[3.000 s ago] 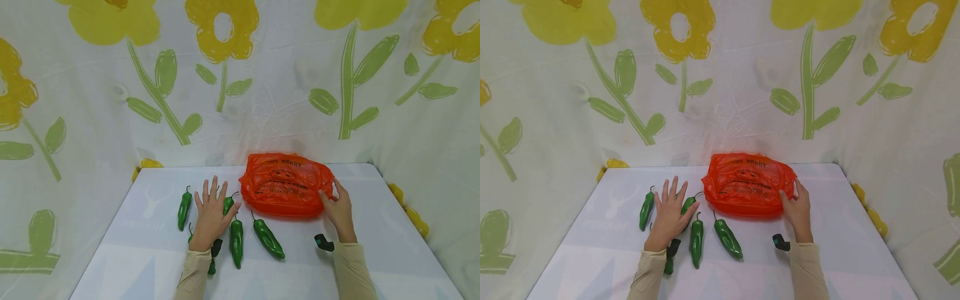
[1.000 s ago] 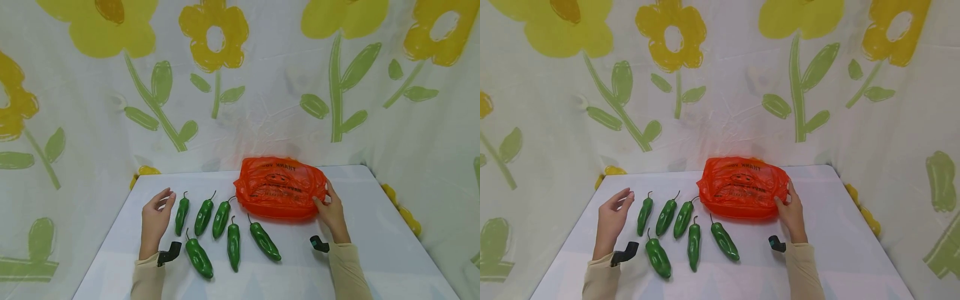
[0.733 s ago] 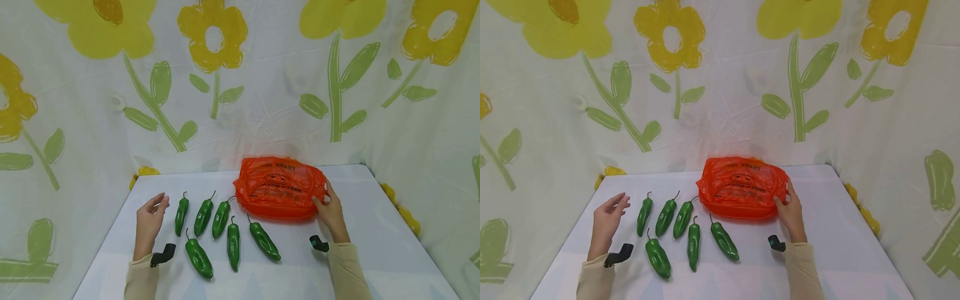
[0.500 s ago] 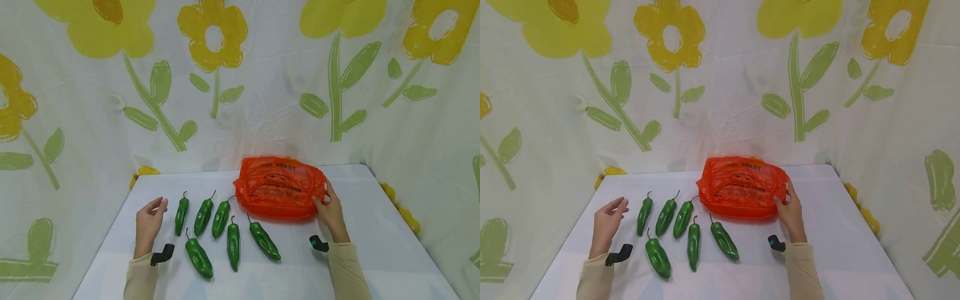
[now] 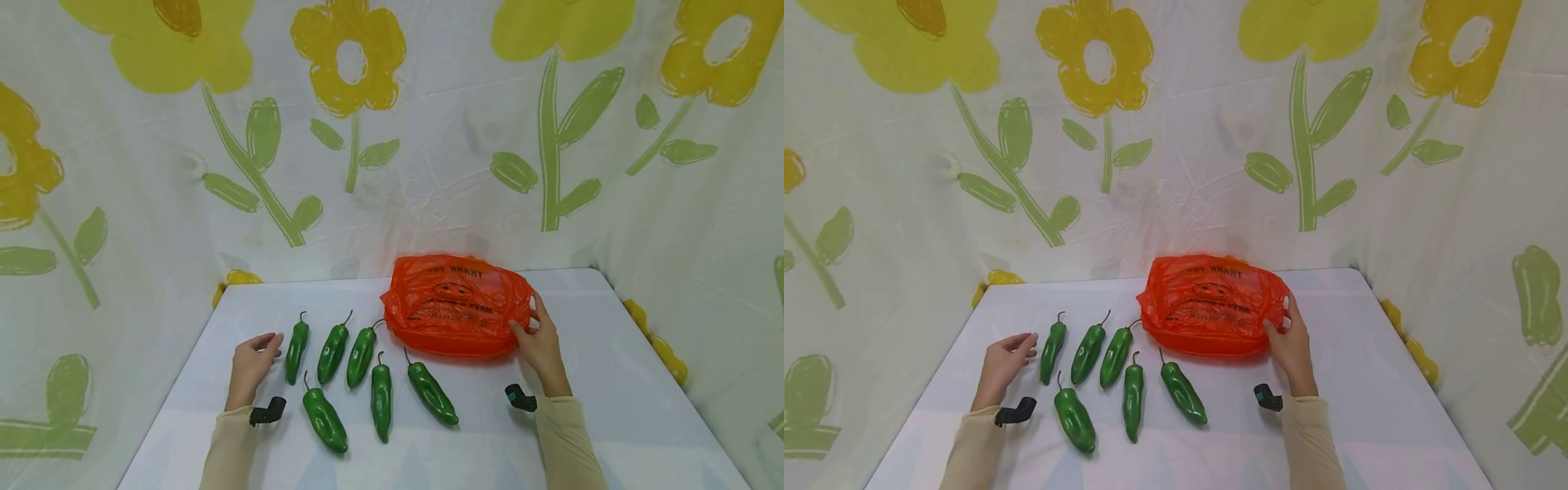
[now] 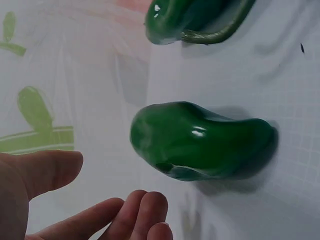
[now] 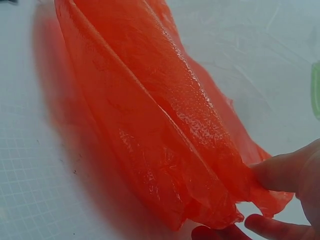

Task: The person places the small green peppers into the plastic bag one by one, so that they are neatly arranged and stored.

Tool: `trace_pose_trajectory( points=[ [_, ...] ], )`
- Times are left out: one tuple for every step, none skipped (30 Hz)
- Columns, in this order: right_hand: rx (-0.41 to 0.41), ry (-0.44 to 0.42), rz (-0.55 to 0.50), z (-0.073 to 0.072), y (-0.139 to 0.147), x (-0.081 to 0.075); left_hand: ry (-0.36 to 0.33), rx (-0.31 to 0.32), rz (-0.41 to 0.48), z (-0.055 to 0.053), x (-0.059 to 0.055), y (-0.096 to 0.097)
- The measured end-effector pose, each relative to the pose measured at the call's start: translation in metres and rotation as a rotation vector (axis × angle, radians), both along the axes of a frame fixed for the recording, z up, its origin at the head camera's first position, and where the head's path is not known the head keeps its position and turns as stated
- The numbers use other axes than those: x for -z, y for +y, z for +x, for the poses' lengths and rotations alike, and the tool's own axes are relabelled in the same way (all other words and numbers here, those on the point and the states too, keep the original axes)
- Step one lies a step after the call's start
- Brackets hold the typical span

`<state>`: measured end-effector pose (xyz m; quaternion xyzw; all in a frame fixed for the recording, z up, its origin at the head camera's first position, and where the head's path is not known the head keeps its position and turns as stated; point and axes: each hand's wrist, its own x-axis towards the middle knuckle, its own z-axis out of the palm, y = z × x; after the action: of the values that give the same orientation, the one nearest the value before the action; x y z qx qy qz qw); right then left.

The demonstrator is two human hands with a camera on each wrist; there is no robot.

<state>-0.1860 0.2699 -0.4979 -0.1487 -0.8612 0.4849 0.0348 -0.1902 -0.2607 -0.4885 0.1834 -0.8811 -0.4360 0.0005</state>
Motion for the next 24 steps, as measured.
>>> trace_pose_trajectory(
  points=[
    [0.000,0.003,0.003,-0.0001,0.0001,-0.0002,-0.017,0.010,0.001,-0.0009,0.0006,-0.0005],
    [0.000,0.006,0.005,-0.0002,0.0002,-0.0004,-0.031,0.020,0.004,-0.0015,0.0011,-0.0008],
    [0.000,0.007,0.007,-0.0003,0.0002,-0.0006,-0.043,0.033,0.002,-0.0019,0.0016,-0.0013],
    [0.001,0.008,0.009,-0.0004,0.0002,-0.0009,-0.054,0.045,-0.002,-0.0022,0.0021,-0.0016],
    [0.002,0.006,0.008,-0.0003,-0.0001,-0.0013,-0.064,0.056,-0.004,-0.0025,0.0024,-0.0018],
    [0.003,0.003,0.008,-0.0002,-0.0005,-0.0017,-0.076,0.065,-0.010,-0.0028,0.0029,-0.0023],
    [0.004,-0.001,0.007,-0.0001,-0.0009,-0.0021,-0.084,0.075,-0.013,-0.0028,0.0034,-0.0026],
    [0.004,-0.007,0.005,0.0000,-0.0012,-0.0025,-0.093,0.084,-0.015,-0.0031,0.0041,-0.0029],
    [0.005,-0.011,0.003,0.0003,-0.0015,-0.0028,-0.101,0.092,-0.017,-0.0034,0.0046,-0.0032],
    [0.006,-0.014,-0.002,0.0005,-0.0020,-0.0034,-0.107,0.102,-0.017,-0.0035,0.0048,-0.0032],
    [0.006,-0.018,-0.005,0.0008,-0.0024,-0.0039,-0.112,0.110,-0.014,-0.0038,0.0052,-0.0034],
    [0.007,-0.018,-0.006,0.0010,-0.0025,-0.0042,-0.116,0.117,-0.013,-0.0041,0.0056,-0.0035],
    [0.007,-0.019,-0.009,0.0012,-0.0026,-0.0045,-0.117,0.123,-0.011,-0.0044,0.0061,-0.0034],
    [0.007,-0.018,-0.011,0.0013,-0.0024,-0.0047,-0.119,0.128,-0.010,-0.0047,0.0064,-0.0033],
    [0.006,-0.017,-0.012,0.0016,-0.0024,-0.0047,-0.121,0.133,-0.013,-0.0047,0.0064,-0.0029],
    [0.005,-0.016,-0.012,0.0017,-0.0021,-0.0046,-0.120,0.138,-0.018,-0.0050,0.0065,-0.0024],
    [0.004,-0.015,-0.008,0.0019,-0.0019,-0.0044,-0.126,0.139,-0.023,-0.0056,0.0069,-0.0021],
    [0.001,-0.011,-0.004,0.0019,-0.0015,-0.0040,-0.132,0.141,-0.027,-0.0060,0.0069,-0.0018],
    [-0.001,-0.008,0.001,0.0020,-0.0012,-0.0038,-0.138,0.143,-0.033,-0.0067,0.0072,-0.0015],
    [-0.003,-0.004,0.007,0.0020,-0.0008,-0.0035,-0.144,0.147,-0.038,-0.0071,0.0072,-0.0012],
    [-0.003,0.001,0.014,0.0022,-0.0007,-0.0032,-0.150,0.151,-0.045,-0.0077,0.0075,-0.0012],
    [-0.003,0.005,0.019,0.0022,-0.0007,-0.0031,-0.154,0.157,-0.052,-0.0083,0.0077,-0.0012],
    [-0.002,0.010,0.023,0.0022,-0.0009,-0.0032,-0.158,0.163,-0.057,-0.0089,0.0081,-0.0014],
    [-0.002,0.013,0.025,0.0022,-0.0010,-0.0033,-0.159,0.172,-0.062,-0.0092,0.0082,-0.0017]
  ],
)
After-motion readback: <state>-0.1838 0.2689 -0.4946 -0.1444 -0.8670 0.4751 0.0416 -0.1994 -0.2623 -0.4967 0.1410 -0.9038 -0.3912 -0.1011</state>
